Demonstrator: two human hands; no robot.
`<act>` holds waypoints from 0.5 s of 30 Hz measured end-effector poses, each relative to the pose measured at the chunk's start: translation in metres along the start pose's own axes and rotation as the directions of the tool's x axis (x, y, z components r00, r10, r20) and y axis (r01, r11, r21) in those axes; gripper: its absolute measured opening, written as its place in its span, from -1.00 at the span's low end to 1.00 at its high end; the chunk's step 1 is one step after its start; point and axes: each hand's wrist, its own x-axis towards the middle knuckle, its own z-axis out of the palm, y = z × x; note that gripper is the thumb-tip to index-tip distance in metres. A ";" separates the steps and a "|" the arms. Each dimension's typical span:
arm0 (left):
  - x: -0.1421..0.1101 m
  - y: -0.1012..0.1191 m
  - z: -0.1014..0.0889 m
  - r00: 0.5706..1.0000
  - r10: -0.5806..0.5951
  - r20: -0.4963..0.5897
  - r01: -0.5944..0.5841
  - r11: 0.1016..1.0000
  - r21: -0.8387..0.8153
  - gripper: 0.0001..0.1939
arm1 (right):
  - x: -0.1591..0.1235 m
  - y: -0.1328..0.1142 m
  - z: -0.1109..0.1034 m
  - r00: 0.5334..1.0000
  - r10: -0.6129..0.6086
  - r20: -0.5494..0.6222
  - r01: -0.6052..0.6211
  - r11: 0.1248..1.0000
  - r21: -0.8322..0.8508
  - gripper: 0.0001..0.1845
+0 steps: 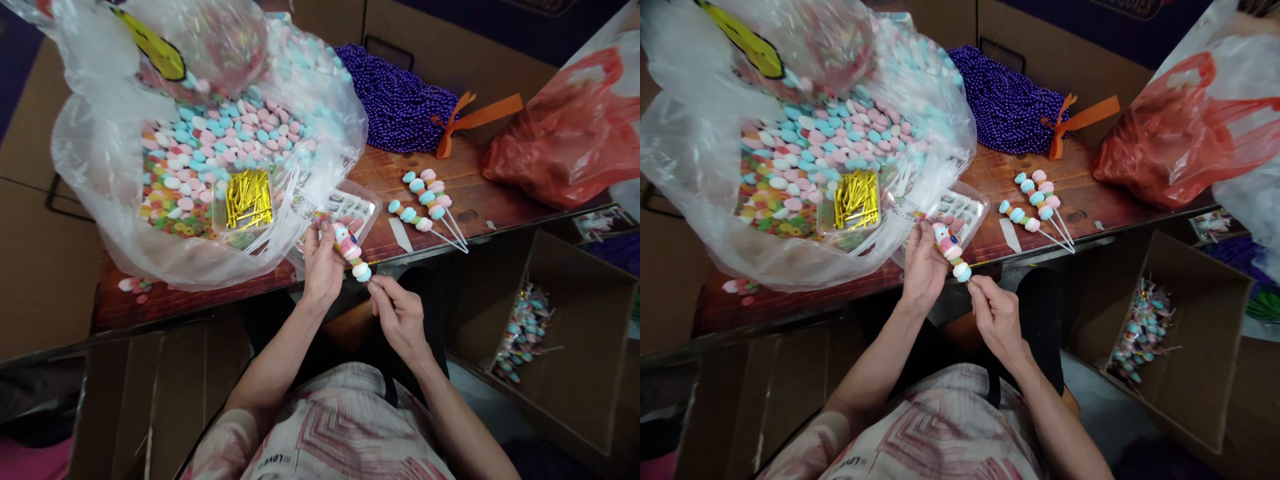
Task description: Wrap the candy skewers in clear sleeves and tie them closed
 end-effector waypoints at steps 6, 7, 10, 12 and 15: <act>-0.003 0.002 0.000 0.993 -0.080 0.087 0.073 0.994 0.084 -0.69 | 0.006 0.005 0.005 0.983 0.171 0.061 -0.181 0.947 0.267 -0.77; -0.004 0.002 0.000 0.991 -0.093 0.100 0.082 0.991 0.107 -0.69 | 0.007 0.007 0.006 0.978 0.193 0.074 -0.206 0.926 0.316 -0.76; -0.003 0.003 -0.001 0.985 -0.121 0.122 0.100 0.982 0.163 -0.67 | 0.010 0.007 0.008 0.976 0.205 0.077 -0.219 0.905 0.366 -0.76; -0.002 0.003 -0.002 0.985 -0.121 0.126 0.099 0.981 0.166 -0.67 | 0.010 0.005 0.009 0.980 0.193 0.055 -0.200 0.926 0.320 -0.75; -0.001 0.002 -0.003 0.985 -0.109 0.130 0.091 0.987 0.135 -0.69 | 0.008 0.003 0.009 0.987 0.163 0.014 -0.162 0.963 0.216 -0.82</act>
